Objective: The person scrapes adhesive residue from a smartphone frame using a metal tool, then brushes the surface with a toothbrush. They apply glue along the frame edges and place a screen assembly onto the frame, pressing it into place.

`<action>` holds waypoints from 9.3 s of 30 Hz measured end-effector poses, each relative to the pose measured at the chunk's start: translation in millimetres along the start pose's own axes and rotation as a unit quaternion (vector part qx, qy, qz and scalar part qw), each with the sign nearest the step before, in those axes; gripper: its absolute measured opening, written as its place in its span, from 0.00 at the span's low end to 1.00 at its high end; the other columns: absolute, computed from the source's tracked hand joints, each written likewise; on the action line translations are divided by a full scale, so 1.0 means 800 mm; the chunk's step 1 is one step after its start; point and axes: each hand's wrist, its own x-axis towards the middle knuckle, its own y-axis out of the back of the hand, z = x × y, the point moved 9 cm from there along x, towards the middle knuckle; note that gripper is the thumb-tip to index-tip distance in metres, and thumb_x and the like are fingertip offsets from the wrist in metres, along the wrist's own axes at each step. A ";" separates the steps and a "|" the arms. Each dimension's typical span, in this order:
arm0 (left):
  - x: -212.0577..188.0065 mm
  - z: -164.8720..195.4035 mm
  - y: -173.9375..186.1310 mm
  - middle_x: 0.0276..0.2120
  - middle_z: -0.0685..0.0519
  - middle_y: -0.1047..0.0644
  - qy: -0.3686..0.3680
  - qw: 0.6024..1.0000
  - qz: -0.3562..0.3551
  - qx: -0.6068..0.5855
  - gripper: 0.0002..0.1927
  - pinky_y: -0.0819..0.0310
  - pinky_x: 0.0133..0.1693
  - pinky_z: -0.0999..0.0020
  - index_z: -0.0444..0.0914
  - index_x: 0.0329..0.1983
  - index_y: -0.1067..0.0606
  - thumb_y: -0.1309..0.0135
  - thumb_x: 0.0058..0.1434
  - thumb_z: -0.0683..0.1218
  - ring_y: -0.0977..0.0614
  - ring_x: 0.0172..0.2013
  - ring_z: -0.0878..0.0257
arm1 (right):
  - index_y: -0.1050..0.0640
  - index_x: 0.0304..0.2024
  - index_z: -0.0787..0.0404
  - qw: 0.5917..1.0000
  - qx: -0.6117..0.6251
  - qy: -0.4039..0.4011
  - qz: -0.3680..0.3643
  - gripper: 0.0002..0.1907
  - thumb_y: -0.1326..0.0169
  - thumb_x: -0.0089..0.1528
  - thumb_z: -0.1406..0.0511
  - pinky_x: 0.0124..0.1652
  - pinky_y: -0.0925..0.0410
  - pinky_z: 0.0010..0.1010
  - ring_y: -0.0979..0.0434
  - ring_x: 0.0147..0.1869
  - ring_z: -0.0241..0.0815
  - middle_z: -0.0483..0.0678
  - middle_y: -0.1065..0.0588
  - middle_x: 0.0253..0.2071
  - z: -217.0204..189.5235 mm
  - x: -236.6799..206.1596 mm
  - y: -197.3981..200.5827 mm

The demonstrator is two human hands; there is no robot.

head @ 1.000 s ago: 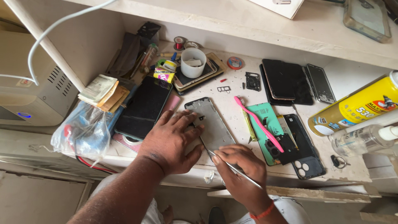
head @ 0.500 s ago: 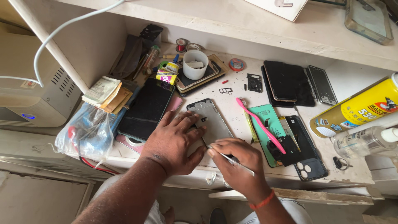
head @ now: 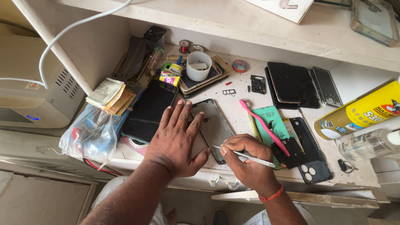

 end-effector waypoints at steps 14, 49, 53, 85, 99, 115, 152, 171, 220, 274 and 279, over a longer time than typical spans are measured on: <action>0.004 -0.006 -0.013 0.71 0.27 0.47 0.026 0.998 -0.059 0.024 0.54 0.69 0.68 0.46 0.25 0.70 0.50 0.53 0.54 0.69 0.51 0.74 0.37 | 0.19 0.33 0.64 1.000 -0.019 -0.001 -0.015 0.04 0.35 0.58 0.73 0.43 0.23 0.29 0.15 0.43 0.40 0.50 0.17 0.36 -0.001 0.000 -0.008; -0.024 0.030 0.002 0.52 0.45 0.25 -0.144 0.989 0.028 -0.017 0.19 0.42 0.62 0.38 0.41 0.45 0.25 0.42 0.52 0.52 0.27 0.60 0.48 | 0.22 0.31 0.64 0.999 -0.030 -0.006 -0.008 0.06 0.36 0.58 0.74 0.43 0.24 0.29 0.16 0.42 0.40 0.49 0.18 0.35 0.003 0.000 -0.006; -0.022 0.031 -0.001 0.53 0.44 0.26 -0.145 0.989 0.015 -0.019 0.20 0.43 0.63 0.39 0.41 0.46 0.24 0.42 0.52 0.53 0.28 0.61 0.47 | 0.22 0.31 0.64 1.000 -0.022 -0.001 -0.007 0.05 0.36 0.58 0.73 0.43 0.24 0.29 0.16 0.42 0.40 0.49 0.18 0.35 0.003 -0.001 -0.005; -0.020 0.024 0.007 0.43 0.45 0.26 -0.104 0.994 0.023 -0.027 0.20 0.35 0.56 0.47 0.36 0.42 0.25 0.42 0.50 0.52 0.24 0.48 0.48 | 0.21 0.46 0.69 0.982 0.079 -0.168 0.023 0.13 0.38 0.62 0.67 0.41 0.24 0.20 0.18 0.43 0.30 0.48 0.18 0.38 0.047 0.027 -0.009; -0.021 0.015 0.001 0.58 0.33 0.28 -0.070 0.996 0.052 -0.016 0.29 0.42 0.63 0.42 0.31 0.53 0.24 0.45 0.55 0.56 0.29 0.62 0.39 | 0.16 0.46 0.65 0.992 -0.002 -0.130 0.002 0.10 0.40 0.63 0.68 0.37 0.26 0.20 0.20 0.37 0.26 0.46 0.15 0.35 0.059 0.080 -0.051; -0.019 0.011 -0.012 0.64 0.31 0.33 -0.065 0.997 0.022 -0.024 0.32 0.46 0.65 0.42 0.29 0.57 0.27 0.47 0.55 0.56 0.33 0.66 0.39 | 0.17 0.48 0.63 0.992 -0.035 -0.112 -0.041 0.12 0.43 0.64 0.67 0.44 0.22 0.26 0.14 0.45 0.34 0.50 0.15 0.43 0.057 0.081 -0.064; -0.016 0.009 -0.023 0.64 0.30 0.34 -0.053 0.998 -0.011 -0.034 0.31 0.48 0.67 0.47 0.30 0.57 0.27 0.49 0.57 0.57 0.33 0.66 0.39 | 0.17 0.45 0.67 0.975 -0.026 -0.192 0.108 0.10 0.44 0.62 0.70 0.40 0.24 0.23 0.15 0.40 0.33 0.50 0.15 0.37 0.093 0.069 -0.029; -0.014 0.009 -0.025 0.64 0.30 0.34 -0.051 0.998 -0.022 -0.036 0.31 0.48 0.67 0.48 0.30 0.56 0.27 0.48 0.56 0.56 0.33 0.66 0.40 | 0.17 0.46 0.65 0.979 -0.052 -0.176 0.088 0.11 0.44 0.62 0.71 0.39 0.24 0.23 0.15 0.39 0.33 0.49 0.15 0.38 0.078 0.072 -0.034; -0.020 0.015 -0.006 0.55 0.33 0.26 -0.074 0.996 0.047 -0.007 0.30 0.42 0.65 0.44 0.27 0.56 0.26 0.49 0.58 0.54 0.27 0.61 0.41 | 0.17 0.48 0.65 0.993 -0.003 -0.104 -0.046 0.11 0.42 0.64 0.68 0.46 0.23 0.26 0.15 0.47 0.34 0.50 0.15 0.42 0.059 0.075 -0.065; -0.022 0.014 -0.007 0.55 0.33 0.26 -0.074 0.996 0.047 -0.013 0.29 0.42 0.66 0.46 0.27 0.55 0.26 0.48 0.58 0.53 0.26 0.61 0.41 | 0.16 0.41 0.66 0.990 0.010 -0.133 -0.043 0.09 0.44 0.60 0.70 0.39 0.23 0.24 0.14 0.37 0.33 0.50 0.15 0.32 0.069 0.072 -0.053; -0.022 0.014 -0.004 0.56 0.33 0.25 -0.076 0.995 0.062 -0.015 0.29 0.41 0.66 0.46 0.27 0.55 0.25 0.47 0.57 0.52 0.26 0.61 0.40 | 0.16 0.41 0.67 0.989 0.010 -0.134 -0.053 0.09 0.44 0.60 0.70 0.38 0.23 0.24 0.14 0.37 0.34 0.50 0.15 0.32 0.070 0.069 -0.057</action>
